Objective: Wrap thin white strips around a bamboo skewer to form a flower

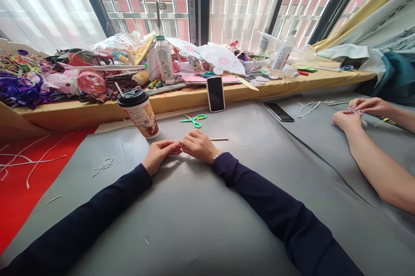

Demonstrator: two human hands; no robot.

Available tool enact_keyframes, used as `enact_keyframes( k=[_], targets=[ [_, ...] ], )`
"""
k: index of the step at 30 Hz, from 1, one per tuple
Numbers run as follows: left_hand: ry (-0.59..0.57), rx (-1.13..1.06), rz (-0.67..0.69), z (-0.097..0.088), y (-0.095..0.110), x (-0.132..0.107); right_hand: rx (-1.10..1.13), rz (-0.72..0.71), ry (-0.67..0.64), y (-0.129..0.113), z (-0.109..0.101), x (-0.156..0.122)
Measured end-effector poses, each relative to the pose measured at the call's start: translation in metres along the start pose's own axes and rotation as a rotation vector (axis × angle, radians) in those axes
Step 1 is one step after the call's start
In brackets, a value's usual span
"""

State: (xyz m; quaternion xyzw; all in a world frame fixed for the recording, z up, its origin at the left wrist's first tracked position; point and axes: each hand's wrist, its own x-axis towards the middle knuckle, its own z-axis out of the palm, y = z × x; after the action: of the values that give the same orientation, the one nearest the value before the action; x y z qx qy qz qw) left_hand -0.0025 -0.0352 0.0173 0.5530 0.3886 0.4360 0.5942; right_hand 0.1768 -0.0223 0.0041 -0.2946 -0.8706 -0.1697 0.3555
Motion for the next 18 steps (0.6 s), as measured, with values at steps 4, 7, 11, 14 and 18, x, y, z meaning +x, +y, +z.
enact_keyframes(
  k=[4,7,11,14,18],
  targets=[
    [0.061,0.001,0.02,-0.003,-0.002,0.004,0.011,0.039,-0.053,0.003,-0.005,0.001],
    [0.162,-0.039,0.029,-0.008,-0.006,0.01,-0.002,0.246,-0.091,0.008,-0.009,-0.001],
    [0.211,-0.068,0.054,-0.011,-0.009,0.016,-0.035,0.475,-0.26,0.021,-0.008,-0.009],
    [0.2,-0.048,0.068,-0.01,-0.008,0.015,-0.034,0.532,-0.295,0.03,-0.009,-0.011],
    [0.163,-0.036,0.093,-0.009,-0.007,0.013,0.251,0.585,-0.08,0.04,-0.032,-0.002]
  ],
)
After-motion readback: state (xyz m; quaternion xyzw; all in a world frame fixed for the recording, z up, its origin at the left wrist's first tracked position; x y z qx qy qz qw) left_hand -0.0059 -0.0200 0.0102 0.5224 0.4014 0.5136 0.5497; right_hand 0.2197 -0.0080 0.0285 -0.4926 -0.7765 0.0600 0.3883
